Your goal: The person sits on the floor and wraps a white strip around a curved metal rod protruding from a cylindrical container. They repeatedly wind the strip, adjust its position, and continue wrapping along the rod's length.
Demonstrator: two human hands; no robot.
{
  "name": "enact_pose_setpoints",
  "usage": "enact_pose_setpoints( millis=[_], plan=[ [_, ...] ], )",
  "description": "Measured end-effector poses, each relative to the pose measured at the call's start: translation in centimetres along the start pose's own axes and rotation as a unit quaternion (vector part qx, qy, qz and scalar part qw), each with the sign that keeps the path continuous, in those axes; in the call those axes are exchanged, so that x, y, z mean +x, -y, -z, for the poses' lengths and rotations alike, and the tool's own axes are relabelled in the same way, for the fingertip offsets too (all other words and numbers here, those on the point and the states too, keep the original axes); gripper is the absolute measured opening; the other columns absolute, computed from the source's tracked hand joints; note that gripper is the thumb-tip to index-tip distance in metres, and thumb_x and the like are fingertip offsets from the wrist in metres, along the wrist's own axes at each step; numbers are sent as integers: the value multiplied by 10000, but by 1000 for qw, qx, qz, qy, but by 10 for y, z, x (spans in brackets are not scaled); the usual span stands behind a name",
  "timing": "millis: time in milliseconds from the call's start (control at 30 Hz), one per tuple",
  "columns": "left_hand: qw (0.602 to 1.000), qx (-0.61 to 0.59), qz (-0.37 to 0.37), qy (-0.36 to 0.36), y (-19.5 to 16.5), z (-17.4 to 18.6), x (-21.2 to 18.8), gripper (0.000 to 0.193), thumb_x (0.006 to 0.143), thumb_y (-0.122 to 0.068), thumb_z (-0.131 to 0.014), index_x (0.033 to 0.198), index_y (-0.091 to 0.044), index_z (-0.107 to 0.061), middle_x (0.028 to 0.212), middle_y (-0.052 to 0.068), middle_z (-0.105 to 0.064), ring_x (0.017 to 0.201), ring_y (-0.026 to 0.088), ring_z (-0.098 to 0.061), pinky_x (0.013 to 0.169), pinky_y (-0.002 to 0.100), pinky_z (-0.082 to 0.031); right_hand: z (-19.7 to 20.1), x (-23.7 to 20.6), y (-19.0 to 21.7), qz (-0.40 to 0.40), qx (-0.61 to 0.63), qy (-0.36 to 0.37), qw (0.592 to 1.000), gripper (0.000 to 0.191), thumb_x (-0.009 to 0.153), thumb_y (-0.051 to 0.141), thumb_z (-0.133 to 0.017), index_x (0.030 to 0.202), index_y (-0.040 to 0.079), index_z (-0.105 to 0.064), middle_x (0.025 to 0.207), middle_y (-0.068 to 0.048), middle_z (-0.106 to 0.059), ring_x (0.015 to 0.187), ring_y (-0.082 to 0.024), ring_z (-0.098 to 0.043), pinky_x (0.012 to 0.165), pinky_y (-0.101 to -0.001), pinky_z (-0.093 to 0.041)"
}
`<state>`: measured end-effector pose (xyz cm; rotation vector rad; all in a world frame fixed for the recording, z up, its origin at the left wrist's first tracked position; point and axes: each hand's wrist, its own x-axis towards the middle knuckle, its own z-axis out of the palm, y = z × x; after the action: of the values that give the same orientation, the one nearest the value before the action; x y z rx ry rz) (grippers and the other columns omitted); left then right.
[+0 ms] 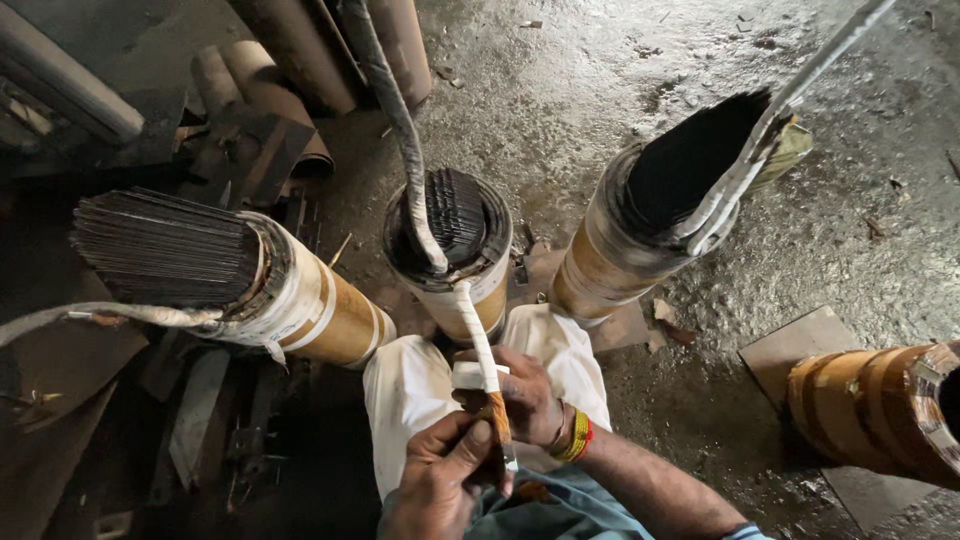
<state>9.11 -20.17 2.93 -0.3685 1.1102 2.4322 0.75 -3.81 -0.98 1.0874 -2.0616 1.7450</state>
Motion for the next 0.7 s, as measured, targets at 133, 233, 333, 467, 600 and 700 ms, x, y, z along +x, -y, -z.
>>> enact_pose_setpoints(
  millis=[133,233,333,467,600,700],
  plan=[
    [980,-167,63,93,28,-1,16,247,1001,-242,-637,1089,-12,-649,767,81,-658,623,228,-646,545,389,-520,-3,-1,1,7,0,-8,1000,391,881,76,-807,1253,83,-685,1278,-162,-694,1055,-288,-766,870,-355,-639],
    [970,-179,118,119,32,-3,25,198,976,-231,-647,1063,-54,-626,777,69,-642,663,244,-652,574,394,-513,-2,-3,-5,-12,17,-20,1000,363,918,75,-782,1264,62,-674,1263,-161,-696,1057,-292,-756,873,-354,-638],
    [969,-177,138,103,30,-3,25,408,912,-447,-656,1014,-53,-630,729,97,-654,599,249,-654,494,379,-508,0,-6,-16,27,0,-9,1000,365,928,110,-748,1276,52,-654,1276,-168,-681,1100,-302,-727,909,-353,-611],
    [991,-103,36,79,35,-11,20,525,754,-525,-753,1017,-90,-624,837,116,-727,670,234,-692,505,368,-517,-3,-11,-22,17,-55,5,998,392,942,152,-726,1313,39,-665,1252,-155,-698,1092,-291,-736,917,-348,-606],
    [993,-100,7,-63,30,-30,17,242,890,-144,-744,1070,-20,-640,852,126,-689,685,220,-676,508,369,-520,-8,-13,-16,-154,67,-16,986,344,991,194,-681,1296,34,-676,1185,-130,-720,1016,-266,-771,869,-360,-644],
    [978,-161,37,-128,6,-42,6,361,819,-94,-646,1163,14,-622,912,155,-713,712,259,-695,596,398,-580,-6,-9,-10,-45,26,-10,999,447,890,241,-688,1284,32,-663,1208,-153,-681,1023,-282,-745,861,-370,-628]
  ],
)
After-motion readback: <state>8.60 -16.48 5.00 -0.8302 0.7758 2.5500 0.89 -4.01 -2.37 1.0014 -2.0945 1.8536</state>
